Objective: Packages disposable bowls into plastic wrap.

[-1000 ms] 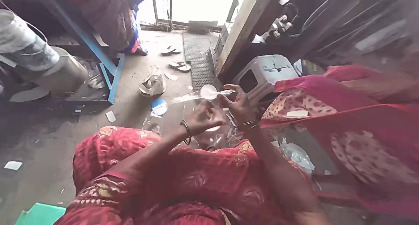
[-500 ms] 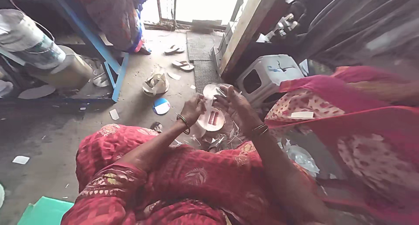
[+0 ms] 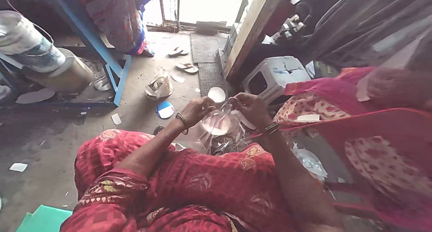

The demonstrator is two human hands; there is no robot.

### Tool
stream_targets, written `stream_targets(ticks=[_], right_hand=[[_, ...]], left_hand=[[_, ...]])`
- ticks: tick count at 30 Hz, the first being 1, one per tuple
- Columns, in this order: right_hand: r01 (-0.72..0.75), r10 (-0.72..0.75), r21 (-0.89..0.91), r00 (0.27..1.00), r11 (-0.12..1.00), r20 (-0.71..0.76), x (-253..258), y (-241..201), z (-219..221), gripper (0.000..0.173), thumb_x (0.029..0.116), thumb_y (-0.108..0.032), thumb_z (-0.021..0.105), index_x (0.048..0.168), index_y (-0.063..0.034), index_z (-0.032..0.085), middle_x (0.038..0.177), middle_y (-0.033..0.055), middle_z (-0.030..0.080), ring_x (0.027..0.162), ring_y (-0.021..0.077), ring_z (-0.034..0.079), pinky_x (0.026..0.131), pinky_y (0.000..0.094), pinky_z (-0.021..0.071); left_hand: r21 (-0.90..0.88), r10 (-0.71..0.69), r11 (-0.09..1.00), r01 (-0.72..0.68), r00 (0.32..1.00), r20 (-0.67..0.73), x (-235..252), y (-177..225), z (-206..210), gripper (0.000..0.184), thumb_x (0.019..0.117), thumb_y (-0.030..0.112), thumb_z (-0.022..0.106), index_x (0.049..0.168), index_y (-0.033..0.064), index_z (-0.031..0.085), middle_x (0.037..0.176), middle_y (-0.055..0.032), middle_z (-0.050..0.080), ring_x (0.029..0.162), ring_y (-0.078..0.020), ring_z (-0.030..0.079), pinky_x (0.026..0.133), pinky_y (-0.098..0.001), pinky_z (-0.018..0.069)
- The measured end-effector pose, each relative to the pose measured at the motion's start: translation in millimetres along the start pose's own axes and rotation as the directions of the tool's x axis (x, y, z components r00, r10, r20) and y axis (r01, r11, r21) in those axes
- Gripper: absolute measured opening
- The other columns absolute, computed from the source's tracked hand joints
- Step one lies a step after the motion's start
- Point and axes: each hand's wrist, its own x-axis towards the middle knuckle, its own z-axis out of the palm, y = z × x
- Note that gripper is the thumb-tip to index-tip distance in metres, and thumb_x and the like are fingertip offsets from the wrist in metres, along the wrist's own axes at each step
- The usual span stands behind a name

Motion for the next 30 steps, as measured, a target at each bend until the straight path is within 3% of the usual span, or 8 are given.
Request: stream_targets(ticks=[2, 4, 9, 12, 17, 25, 27, 30], right_hand=[[0.007, -0.007, -0.042, 1.000, 0.999, 0.002, -3, -5, 2, 0.026, 0.1011, -0.028, 0.063, 0.097, -0.0041, 0.074, 0.078, 0.0058, 0.073, 0.070, 0.0169, 0.069, 0.071, 0.0427, 0.0576], [-0.014, 0.015, -0.055, 1.000, 0.998, 0.011, -6, -11, 3, 0.025, 0.1011, -0.027, 0.065, 0.097, -0.0044, 0.073, 0.078, 0.0071, 0.072, 0.069, 0.0194, 0.068, 0.069, 0.0448, 0.0565], [-0.018, 0.017, -0.038, 1.000, 0.999, -0.011, -10, -12, 3, 0.021, 0.1003, -0.024, 0.067, 0.102, -0.0044, 0.072, 0.080, 0.0078, 0.072, 0.068, 0.0181, 0.069, 0.067, 0.0403, 0.0576], [-0.044, 0.045, -0.032, 0.999, 0.999, 0.019, -9, -12, 4, 0.023, 0.1006, -0.025, 0.067, 0.116, -0.0083, 0.070, 0.088, 0.0078, 0.075, 0.073, 0.0202, 0.073, 0.071, 0.0433, 0.0610], [-0.012, 0.013, -0.049, 0.999, 0.999, 0.029, -11, -12, 8, 0.019, 0.1002, -0.019, 0.066, 0.114, -0.0067, 0.071, 0.088, 0.0082, 0.075, 0.073, 0.0210, 0.073, 0.072, 0.0451, 0.0609], [-0.028, 0.029, -0.102, 1.000, 0.994, 0.011, -12, -18, 9, 0.027, 0.0993, -0.024, 0.068, 0.122, -0.0086, 0.068, 0.081, 0.0074, 0.074, 0.066, 0.0220, 0.071, 0.066, 0.0462, 0.0610], [-0.025, 0.026, -0.120, 1.000, 0.992, 0.010, -13, -20, 8, 0.026, 0.0997, -0.026, 0.067, 0.119, -0.0087, 0.068, 0.080, 0.0070, 0.073, 0.065, 0.0221, 0.071, 0.065, 0.0470, 0.0605], [-0.007, 0.009, -0.132, 1.000, 0.991, 0.009, -14, -22, 7, 0.020, 0.1001, -0.026, 0.067, 0.110, -0.0083, 0.070, 0.078, 0.0070, 0.072, 0.064, 0.0216, 0.069, 0.064, 0.0472, 0.0585]], left_hand=[[-0.043, 0.021, 0.999, -0.023, 0.998, -0.063, -3, 7, 3, 0.022, 0.1031, 0.015, 0.061, 0.115, -0.0016, 0.068, 0.085, -0.0120, 0.070, 0.064, -0.0167, 0.064, 0.062, -0.0337, 0.0562], [-0.078, 0.039, 0.996, -0.049, 0.991, -0.125, -4, 8, 7, 0.017, 0.1020, 0.011, 0.061, 0.109, -0.0024, 0.070, 0.082, -0.0111, 0.071, 0.064, -0.0148, 0.067, 0.064, -0.0313, 0.0586], [-0.160, 0.004, 0.987, -0.035, 0.982, -0.191, -1, 0, 16, 0.018, 0.1015, 0.012, 0.062, 0.106, -0.0029, 0.071, 0.079, -0.0079, 0.072, 0.065, -0.0103, 0.068, 0.065, -0.0271, 0.0586], [-0.133, -0.058, 0.991, 0.034, 0.981, -0.185, -3, 5, 13, 0.021, 0.1049, 0.017, 0.058, 0.107, -0.0004, 0.069, 0.080, -0.0078, 0.071, 0.064, -0.0128, 0.067, 0.064, -0.0298, 0.0575], [-0.055, -0.061, 0.997, 0.052, 0.983, -0.172, -4, 14, 9, 0.021, 0.1077, 0.016, 0.051, 0.107, -0.0019, 0.063, 0.084, -0.0094, 0.069, 0.064, -0.0150, 0.065, 0.062, -0.0321, 0.0564], [0.096, 0.008, 0.995, 0.007, 0.988, -0.155, -6, 11, 10, 0.024, 0.1097, 0.019, 0.046, 0.109, -0.0002, 0.061, 0.082, -0.0103, 0.067, 0.064, -0.0210, 0.065, 0.062, -0.0404, 0.0576], [0.133, 0.011, 0.991, 0.011, 0.986, -0.166, -7, 10, 10, 0.029, 0.1106, 0.022, 0.044, 0.106, -0.0005, 0.062, 0.079, -0.0103, 0.065, 0.064, -0.0222, 0.065, 0.062, -0.0415, 0.0570], [0.166, -0.004, 0.985, 0.042, 0.975, -0.223, -8, 11, 11, 0.043, 0.1116, 0.030, 0.040, 0.091, 0.0001, 0.062, 0.069, -0.0096, 0.060, 0.059, -0.0232, 0.062, 0.057, -0.0424, 0.0532]])
